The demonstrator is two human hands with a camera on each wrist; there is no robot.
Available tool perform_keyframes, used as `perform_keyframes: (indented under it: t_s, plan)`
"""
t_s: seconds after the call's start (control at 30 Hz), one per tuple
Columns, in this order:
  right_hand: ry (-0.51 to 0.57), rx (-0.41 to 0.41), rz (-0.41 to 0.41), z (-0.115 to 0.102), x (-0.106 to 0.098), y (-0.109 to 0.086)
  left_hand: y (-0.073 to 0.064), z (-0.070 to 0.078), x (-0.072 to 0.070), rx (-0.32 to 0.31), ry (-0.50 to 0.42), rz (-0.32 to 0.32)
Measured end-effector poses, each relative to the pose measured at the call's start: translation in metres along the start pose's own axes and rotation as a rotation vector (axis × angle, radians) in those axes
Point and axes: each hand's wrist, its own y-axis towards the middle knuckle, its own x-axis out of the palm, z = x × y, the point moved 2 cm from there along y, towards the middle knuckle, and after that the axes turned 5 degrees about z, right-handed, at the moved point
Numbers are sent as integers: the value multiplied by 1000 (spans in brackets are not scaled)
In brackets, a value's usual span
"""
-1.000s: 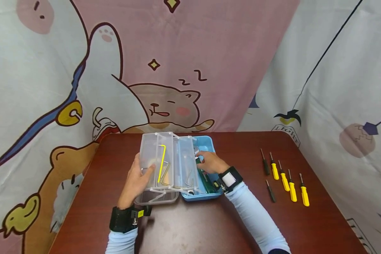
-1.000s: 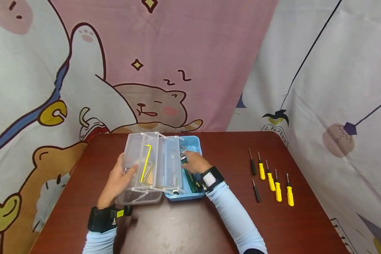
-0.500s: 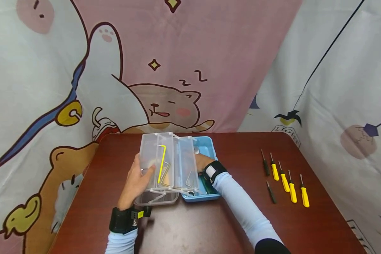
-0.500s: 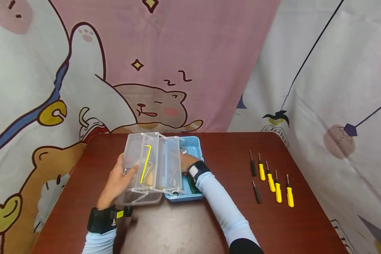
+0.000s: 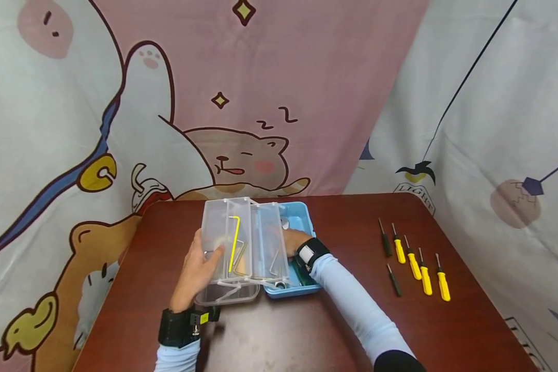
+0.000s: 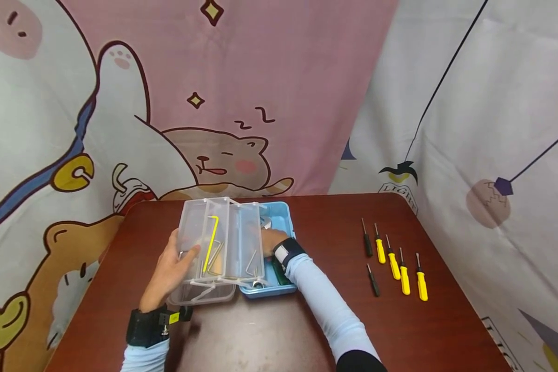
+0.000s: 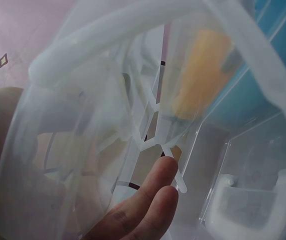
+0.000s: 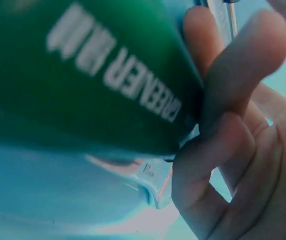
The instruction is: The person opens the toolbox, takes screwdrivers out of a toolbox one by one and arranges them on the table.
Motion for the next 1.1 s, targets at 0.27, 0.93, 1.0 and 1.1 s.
perform_keyframes:
  t_s: [0.27, 0.93, 1.0, 1.1]
  plan:
    - [44, -30, 8, 5, 1, -3, -2, 0, 1, -3, 4, -7]
    - [517, 242, 509, 2, -22, -22, -3, -2, 2, -1, -8, -11]
    - [540, 221, 558, 3, -26, -23, -2, -1, 1, 0, -6, -11]
    - [722, 203, 609, 7, -31, -26, -1, 0, 0, -3, 1, -9]
